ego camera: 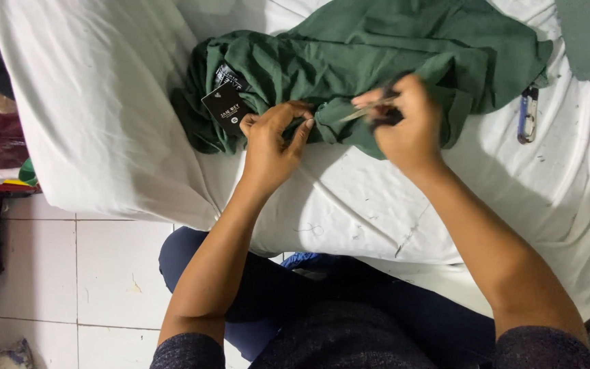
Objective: Trimming loose threads from a green garment using scissors at a quality control station.
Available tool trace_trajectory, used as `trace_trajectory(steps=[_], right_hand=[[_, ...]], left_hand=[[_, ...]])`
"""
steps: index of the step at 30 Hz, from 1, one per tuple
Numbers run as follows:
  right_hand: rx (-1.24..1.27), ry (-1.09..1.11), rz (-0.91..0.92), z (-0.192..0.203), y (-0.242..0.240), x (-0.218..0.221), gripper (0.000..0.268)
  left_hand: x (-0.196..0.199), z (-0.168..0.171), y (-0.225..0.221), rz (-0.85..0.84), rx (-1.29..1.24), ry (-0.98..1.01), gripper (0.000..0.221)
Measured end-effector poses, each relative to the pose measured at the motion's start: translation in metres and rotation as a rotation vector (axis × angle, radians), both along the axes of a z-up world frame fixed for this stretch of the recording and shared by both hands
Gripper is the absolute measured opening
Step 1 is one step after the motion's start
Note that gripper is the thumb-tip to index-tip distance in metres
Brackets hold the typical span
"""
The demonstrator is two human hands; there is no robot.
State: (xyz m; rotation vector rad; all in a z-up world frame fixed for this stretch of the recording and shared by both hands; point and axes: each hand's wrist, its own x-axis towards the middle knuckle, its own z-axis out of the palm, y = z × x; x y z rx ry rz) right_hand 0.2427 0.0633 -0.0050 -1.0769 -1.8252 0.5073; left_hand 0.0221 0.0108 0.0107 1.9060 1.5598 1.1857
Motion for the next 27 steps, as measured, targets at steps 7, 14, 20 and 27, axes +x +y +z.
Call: trace_trajectory(steps=[7, 14, 20, 27], right_hand=[[-0.218, 0.375, 0.096, 0.014, -0.013, 0.021, 0.029], [0.264, -0.125, -0.006, -0.026, -0.001, 0.002, 0.029], [-0.097, 0.402, 0.127, 0.007, -0.011, -0.001, 0.03], [-0.626, 0.674, 0.452, 0.006, -0.033, 0.052, 0.043]], left_hand=[[0.007, -0.003, -0.001, 0.05, -0.098, -0.011, 0.003], [0.01, 0.002, -0.002, 0.036, -0.085, -0.081, 0.003], [0.008, 0.001, -0.004, 0.034, -0.051, -0.102, 0.003], [0.008, 0.006, -0.004, 0.02, 0.037, -0.102, 0.003]])
